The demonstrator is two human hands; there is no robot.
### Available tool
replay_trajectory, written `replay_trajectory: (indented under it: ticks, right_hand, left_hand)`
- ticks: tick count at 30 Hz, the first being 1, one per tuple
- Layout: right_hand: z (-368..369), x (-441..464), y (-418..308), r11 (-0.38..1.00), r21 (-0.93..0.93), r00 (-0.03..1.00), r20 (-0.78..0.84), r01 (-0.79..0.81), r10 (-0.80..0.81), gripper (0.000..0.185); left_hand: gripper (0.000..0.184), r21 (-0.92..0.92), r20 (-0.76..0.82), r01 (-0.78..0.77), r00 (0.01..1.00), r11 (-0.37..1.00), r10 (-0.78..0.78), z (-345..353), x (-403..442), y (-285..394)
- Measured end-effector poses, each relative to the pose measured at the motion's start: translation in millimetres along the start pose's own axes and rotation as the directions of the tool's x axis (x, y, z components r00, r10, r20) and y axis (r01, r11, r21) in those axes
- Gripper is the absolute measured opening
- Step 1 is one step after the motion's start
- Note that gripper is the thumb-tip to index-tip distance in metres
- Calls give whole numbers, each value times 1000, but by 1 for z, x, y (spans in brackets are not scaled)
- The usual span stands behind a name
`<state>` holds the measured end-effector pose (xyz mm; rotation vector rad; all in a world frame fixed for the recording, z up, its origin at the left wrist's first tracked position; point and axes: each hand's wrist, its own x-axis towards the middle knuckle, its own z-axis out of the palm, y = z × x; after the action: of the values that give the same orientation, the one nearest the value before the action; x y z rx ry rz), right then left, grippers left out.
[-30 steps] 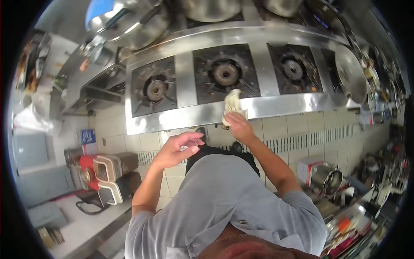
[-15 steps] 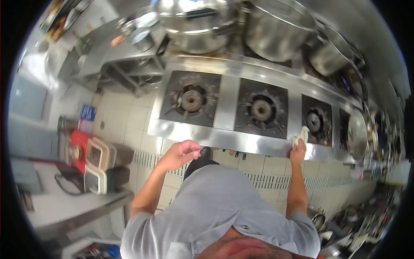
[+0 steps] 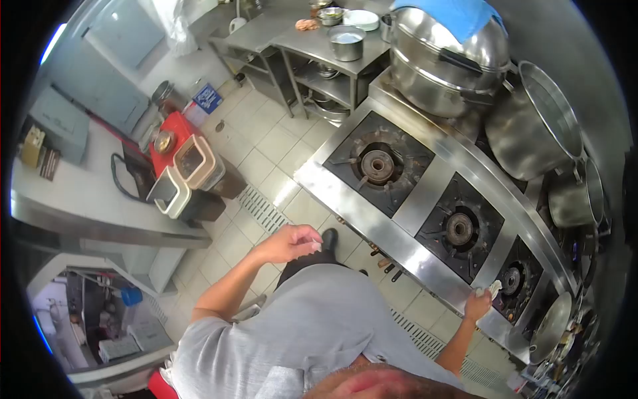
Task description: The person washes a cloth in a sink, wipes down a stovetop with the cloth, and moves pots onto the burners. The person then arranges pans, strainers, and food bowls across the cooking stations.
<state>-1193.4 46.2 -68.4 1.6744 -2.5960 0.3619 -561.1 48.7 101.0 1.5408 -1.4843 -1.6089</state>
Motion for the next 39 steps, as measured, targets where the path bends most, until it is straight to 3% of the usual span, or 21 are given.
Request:
replay_trajectory:
  ticks: [3,4,6,7,9,14,18,21,27,30,36,39]
  right_hand:
    - [-13,10,-91,965,183,963,-227,190,-146,47]
    - [-25,11,-136,936,294,978,-127,195,-164,48]
    - [2,13,-201,663,737,983,-11,133,-186,45]
    - [3,11,-242,613,785,967,75,93,-243,42]
    - [-2,-4,-333,508,855,939,85,103,-333,40]
    - [8,-44,-545,442,818,761,7,369,-648,43]
    - [38,-60,-681,498,767,654,138,404,-744,45]
    - [49,-61,-770,457,757,585,123,468,-802,45]
    - [79,-44,-891,467,696,552,122,545,-825,46]
    - [106,-15,-932,535,593,589,123,602,-799,47]
    - [177,50,-1068,645,565,654,229,514,-721,55]
    - [209,91,-1163,507,628,581,105,591,-807,60]
  left_hand:
    - [27,-39,-72,-1,997,999,-1,-19,-19,-16]
    - [28,-27,-93,-14,996,1000,11,-28,-22,-14]
    - [31,10,-131,-63,989,998,64,-47,-23,-20]
    - [31,-11,-146,-68,987,998,66,-58,-23,-28]
    - [33,-49,-180,-84,981,995,74,-89,-23,-46]
    - [36,-83,-340,-80,939,993,48,-207,-48,-118]
    - [35,-238,-472,-45,878,970,-75,-300,-71,-163]
    - [33,-305,-493,-74,865,950,-91,-363,-88,-182]
    - [34,-202,-568,-60,820,978,-67,-492,-61,-206]
    - [35,-190,-539,-74,841,979,-40,-561,-17,-187]
    - [35,-91,-501,-14,865,996,-33,-703,77,-168]
    - [33,-127,-550,13,831,992,-81,-773,104,-147]
